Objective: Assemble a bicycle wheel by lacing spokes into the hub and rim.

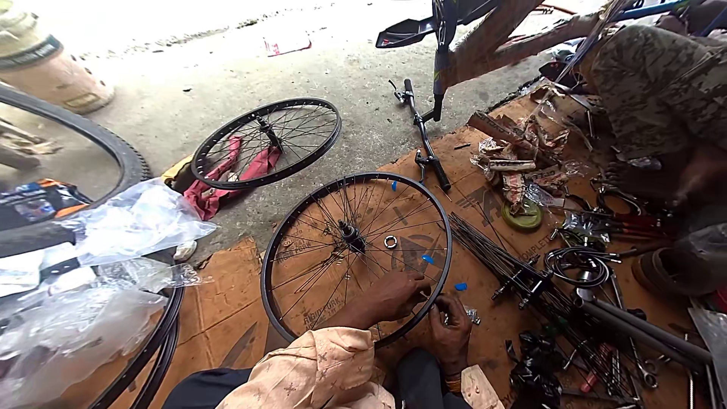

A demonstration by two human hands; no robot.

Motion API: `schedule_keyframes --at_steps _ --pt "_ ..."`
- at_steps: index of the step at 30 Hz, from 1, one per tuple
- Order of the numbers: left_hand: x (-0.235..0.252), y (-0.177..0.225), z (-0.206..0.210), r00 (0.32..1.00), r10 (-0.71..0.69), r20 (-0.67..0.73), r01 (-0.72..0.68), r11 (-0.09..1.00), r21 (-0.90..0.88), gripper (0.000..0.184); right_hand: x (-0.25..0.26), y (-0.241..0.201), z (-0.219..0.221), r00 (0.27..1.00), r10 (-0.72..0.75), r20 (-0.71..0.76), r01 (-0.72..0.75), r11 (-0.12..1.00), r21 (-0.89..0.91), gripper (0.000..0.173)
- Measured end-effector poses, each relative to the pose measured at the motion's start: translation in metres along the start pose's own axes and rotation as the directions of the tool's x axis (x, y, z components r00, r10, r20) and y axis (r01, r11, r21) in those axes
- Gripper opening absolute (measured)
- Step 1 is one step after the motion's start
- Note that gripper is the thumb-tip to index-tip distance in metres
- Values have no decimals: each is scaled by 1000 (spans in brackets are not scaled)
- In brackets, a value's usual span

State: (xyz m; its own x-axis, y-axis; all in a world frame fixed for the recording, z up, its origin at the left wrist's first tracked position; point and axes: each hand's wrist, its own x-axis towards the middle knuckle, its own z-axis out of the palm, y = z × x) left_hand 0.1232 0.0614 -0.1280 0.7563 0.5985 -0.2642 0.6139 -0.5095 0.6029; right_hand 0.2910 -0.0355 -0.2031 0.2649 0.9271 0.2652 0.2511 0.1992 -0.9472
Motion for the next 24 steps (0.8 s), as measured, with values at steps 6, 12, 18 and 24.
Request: schedule_keyframes --at_steps 6,12,18,24 --pt "-5 -1 -4 998 -52 -24 52 999 -14 21 1 1 1 1000 -17 9 17 999 31 16" --pt "-4 -1 -1 998 -45 -40 44 999 -19 20 2 2 0 999 -50 3 50 999 -4 12" --pt "-2 0 -1 998 -9 -61 6 999 -48 19 2 1 0 998 -58 14 57 998 15 14" --pt "0 7 -1 1000 -12 -11 12 1000 27 27 0 1 1 999 -41 4 41 999 26 14"
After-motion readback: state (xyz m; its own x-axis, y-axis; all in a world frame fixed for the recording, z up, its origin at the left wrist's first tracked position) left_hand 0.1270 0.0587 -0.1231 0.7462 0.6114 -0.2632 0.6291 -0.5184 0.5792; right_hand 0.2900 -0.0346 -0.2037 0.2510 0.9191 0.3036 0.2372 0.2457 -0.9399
